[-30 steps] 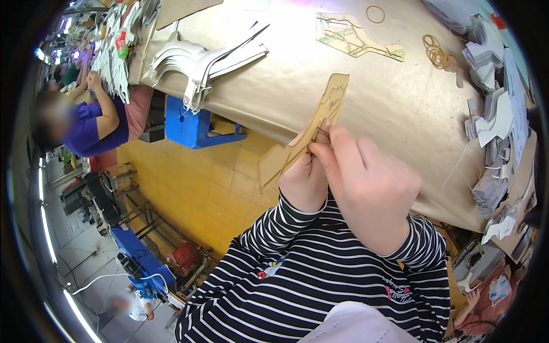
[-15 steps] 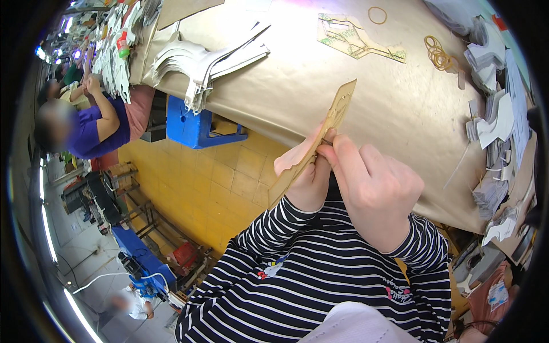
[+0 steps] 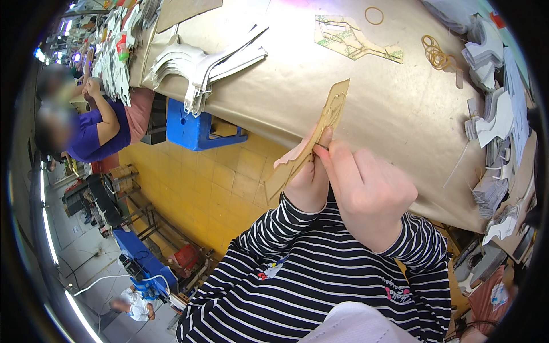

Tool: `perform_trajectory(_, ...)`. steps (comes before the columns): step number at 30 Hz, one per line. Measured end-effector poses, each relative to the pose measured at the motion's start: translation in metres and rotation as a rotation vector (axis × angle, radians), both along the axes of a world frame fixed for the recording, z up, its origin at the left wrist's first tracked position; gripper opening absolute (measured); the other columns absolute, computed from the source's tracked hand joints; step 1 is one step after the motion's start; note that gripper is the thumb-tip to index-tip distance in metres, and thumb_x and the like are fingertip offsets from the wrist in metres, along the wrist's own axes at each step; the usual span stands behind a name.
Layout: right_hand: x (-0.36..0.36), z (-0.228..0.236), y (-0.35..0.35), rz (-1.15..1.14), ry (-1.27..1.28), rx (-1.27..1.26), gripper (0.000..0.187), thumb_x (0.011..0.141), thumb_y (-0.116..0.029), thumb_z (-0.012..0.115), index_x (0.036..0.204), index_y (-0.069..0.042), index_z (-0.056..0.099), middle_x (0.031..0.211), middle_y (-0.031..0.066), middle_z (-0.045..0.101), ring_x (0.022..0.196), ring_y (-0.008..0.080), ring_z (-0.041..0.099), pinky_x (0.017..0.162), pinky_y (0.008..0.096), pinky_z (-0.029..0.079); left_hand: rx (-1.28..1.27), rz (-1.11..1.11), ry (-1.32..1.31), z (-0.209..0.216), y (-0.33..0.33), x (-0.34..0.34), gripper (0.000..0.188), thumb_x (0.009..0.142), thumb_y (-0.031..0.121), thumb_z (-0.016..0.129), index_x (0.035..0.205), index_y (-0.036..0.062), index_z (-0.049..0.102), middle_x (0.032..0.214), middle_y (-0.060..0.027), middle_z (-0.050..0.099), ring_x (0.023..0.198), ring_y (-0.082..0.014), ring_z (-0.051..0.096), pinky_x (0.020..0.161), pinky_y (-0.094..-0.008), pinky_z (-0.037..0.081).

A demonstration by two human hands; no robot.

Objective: The person holds a small cardboard template and uses a craft knife to scrape along drawn lines, removing surface material. The person repeatedly turns the template and continues scraping different edges while working at a table in a workshop.

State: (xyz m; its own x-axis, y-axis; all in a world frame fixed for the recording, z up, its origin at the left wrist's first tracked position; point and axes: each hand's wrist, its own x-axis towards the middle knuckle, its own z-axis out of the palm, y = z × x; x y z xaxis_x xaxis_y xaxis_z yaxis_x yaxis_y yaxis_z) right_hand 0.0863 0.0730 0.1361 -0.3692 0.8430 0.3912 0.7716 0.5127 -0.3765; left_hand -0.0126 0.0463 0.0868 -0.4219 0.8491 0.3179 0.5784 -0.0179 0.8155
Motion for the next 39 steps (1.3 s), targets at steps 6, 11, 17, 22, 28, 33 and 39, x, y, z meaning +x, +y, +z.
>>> perform_trajectory(6,0.003,-0.003,0.003,0.02,0.048,-0.06,0.017,0.075,-0.018,0.078,0.085,-0.009,0.068,0.058,0.0035,0.048,0.045,0.0189,0.05,0.042,0.031,0.038,-0.006,-0.03,0.005,0.003,0.005,-0.003,0.023,0.087,0.003,0.067,0.109,-0.0024,0.068,0.07,-0.0165,0.064,0.057,-0.0177,0.061,0.054,-0.0256,0.047)
perform_trajectory(11,0.034,0.007,0.023,-0.021,0.326,-0.168,0.014,0.089,-0.018,0.064,0.083,-0.005,0.066,0.059,0.0024,0.051,0.049,0.0122,0.053,0.047,0.0245,0.04,-0.335,-0.053,-0.646,0.007,0.024,-0.028,0.022,0.082,0.0,0.072,0.101,-0.0078,0.064,0.085,-0.0136,0.07,0.076,-0.0109,0.063,0.07,-0.0271,0.051)
perform_trajectory(17,0.094,0.034,0.032,-0.175,0.757,-0.997,0.017,0.101,-0.014,0.047,0.099,-0.002,0.058,0.063,-0.0023,0.05,0.056,0.0061,0.053,0.053,0.0187,0.04,-0.524,-0.662,-1.138,0.015,0.031,-0.054,0.027,0.072,-0.01,0.073,0.096,-0.0003,0.064,0.096,-0.0089,0.065,0.085,-0.0159,0.062,0.076,-0.0266,0.05)
perform_trajectory(22,0.097,0.008,0.015,-0.031,0.99,-1.452,0.014,0.1,-0.013,0.048,0.11,-0.003,0.051,0.071,0.0048,0.06,0.056,0.0069,0.052,0.055,0.0163,0.04,-0.568,-0.838,-1.558,0.003,0.027,-0.035,0.013,0.079,0.005,0.073,0.091,0.0007,0.069,0.096,-0.0091,0.062,0.085,-0.0175,0.057,0.076,-0.0259,0.045)
perform_trajectory(28,0.1,-0.012,0.006,0.103,1.204,-1.488,0.036,0.097,-0.011,0.052,0.131,0.001,0.047,0.072,0.0077,0.062,0.052,0.0055,0.043,0.05,0.0175,0.031,-0.797,-0.778,-1.663,0.012,0.017,-0.025,0.037,0.098,0.014,0.053,0.131,-0.0043,0.049,0.109,-0.0089,0.065,0.102,-0.0147,0.062,0.09,-0.0296,0.05)
perform_trajectory(33,0.093,-0.019,-0.003,0.106,1.089,-1.583,0.039,0.097,-0.007,0.05,0.135,0.004,0.045,0.07,0.0069,0.06,0.053,0.0042,0.041,0.048,0.0182,0.028,-0.844,-0.753,-1.564,0.017,0.02,-0.025,0.039,0.097,0.01,0.053,0.132,-0.0062,0.049,0.11,-0.0129,0.066,0.095,-0.0159,0.066,0.085,-0.0289,0.053)
perform_trajectory(39,0.088,-0.017,-0.005,0.104,1.054,-1.483,0.047,0.096,-0.004,0.05,0.14,0.006,0.038,0.073,0.002,0.059,0.055,0.0035,0.043,0.049,0.0175,0.027,-0.842,-0.706,-1.539,0.019,0.016,-0.024,0.034,0.094,0.015,0.062,0.121,-0.0052,0.058,0.101,-0.0079,0.069,0.088,-0.01,0.066,0.078,-0.0234,0.053)
